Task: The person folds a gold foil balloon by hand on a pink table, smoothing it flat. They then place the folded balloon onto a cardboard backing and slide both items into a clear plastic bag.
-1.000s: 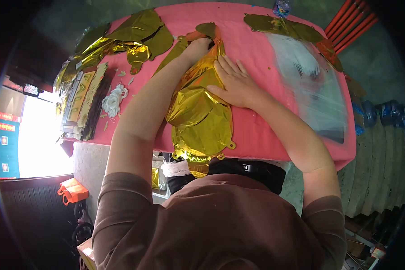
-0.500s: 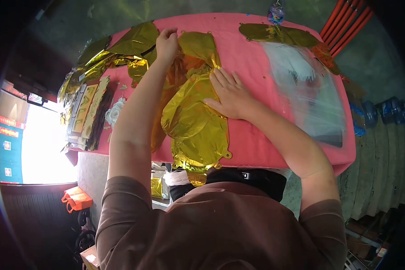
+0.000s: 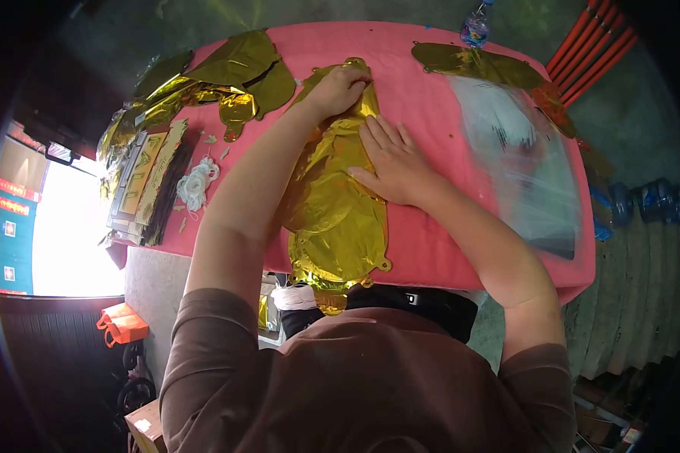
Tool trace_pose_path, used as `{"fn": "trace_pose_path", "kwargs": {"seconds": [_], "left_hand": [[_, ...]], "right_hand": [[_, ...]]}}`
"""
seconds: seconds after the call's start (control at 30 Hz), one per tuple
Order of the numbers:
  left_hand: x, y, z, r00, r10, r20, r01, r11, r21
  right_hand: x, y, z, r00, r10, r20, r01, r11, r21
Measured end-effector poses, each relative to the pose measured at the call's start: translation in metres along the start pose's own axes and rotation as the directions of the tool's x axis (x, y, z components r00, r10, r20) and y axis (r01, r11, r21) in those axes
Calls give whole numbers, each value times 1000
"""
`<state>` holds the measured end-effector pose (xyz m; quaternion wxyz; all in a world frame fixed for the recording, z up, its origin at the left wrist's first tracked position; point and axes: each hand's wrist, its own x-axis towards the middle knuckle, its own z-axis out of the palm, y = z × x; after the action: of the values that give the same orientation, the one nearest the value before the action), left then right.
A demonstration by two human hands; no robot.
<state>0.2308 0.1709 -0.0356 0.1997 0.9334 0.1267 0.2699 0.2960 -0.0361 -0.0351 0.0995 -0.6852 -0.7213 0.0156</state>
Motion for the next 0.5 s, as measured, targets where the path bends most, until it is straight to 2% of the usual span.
{"fn": "trace_pose_path", "kwargs": {"seconds": [0.27,0.33,0.37,0.43,0.5], "left_hand": [[-1,-8,2,993,-114,6,114,981,-158],[-1,-8,3,990,-135,32,139,955,-264],[-2,-6,2,990,-139,31,142,954,-265],[-4,-5,0,999,-45,-4,44,989,-140],[-4,-6,0,999,-43,15,44,991,-128]], "right_hand": [[1,2,-8,998,-32,57,28,997,71],[1,0,-11,997,-24,73,19,997,77],[1,0,-14,996,-21,82,13,995,99],[2,2,-14,995,-20,97,8,992,125],[7,11,-10,1000,11,20,-18,921,389]]}}
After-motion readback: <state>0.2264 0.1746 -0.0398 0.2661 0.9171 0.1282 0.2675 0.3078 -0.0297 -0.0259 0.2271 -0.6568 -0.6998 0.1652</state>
